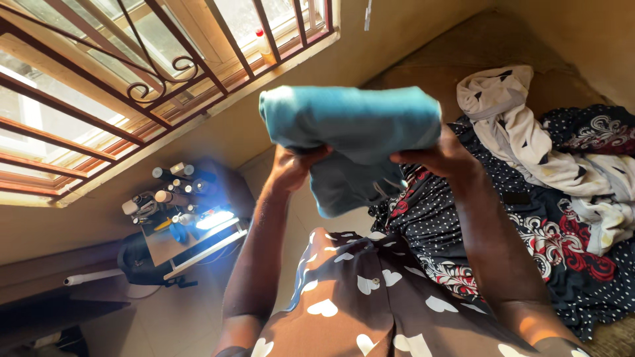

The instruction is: The person packs clothes into a suitcase by picking up items from a pile on the floor, folding them by hand, and placing them into the open compartment.

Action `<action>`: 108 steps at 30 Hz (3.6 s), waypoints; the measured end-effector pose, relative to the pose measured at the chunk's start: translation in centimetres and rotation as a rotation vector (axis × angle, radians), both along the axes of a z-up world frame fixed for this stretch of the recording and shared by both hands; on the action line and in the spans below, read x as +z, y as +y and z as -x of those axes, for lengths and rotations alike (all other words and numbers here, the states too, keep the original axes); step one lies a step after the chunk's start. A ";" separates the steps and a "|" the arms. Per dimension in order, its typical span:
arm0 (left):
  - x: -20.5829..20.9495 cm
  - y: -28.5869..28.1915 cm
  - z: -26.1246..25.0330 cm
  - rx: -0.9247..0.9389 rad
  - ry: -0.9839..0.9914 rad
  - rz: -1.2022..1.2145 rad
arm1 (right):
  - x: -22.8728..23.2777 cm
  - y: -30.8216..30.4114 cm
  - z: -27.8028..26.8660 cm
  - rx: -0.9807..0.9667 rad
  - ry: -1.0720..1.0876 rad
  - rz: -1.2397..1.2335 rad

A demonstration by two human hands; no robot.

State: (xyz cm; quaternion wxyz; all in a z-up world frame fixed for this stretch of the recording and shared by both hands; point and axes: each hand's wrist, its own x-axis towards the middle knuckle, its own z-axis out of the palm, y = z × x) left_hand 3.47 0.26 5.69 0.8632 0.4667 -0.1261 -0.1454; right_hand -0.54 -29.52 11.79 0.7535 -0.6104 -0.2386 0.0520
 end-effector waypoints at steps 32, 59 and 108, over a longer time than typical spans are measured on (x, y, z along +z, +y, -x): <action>-0.3 3.0 1.6 -0.250 0.661 0.129 | 1.2 0.5 0.7 -0.200 -0.210 -0.031; 2.9 -0.2 0.8 -0.049 0.194 0.022 | -5.0 -0.1 0.5 -0.275 0.266 0.161; -9.7 1.4 -0.9 -0.175 0.113 -0.353 | 3.7 -3.1 2.9 -0.078 -0.311 0.257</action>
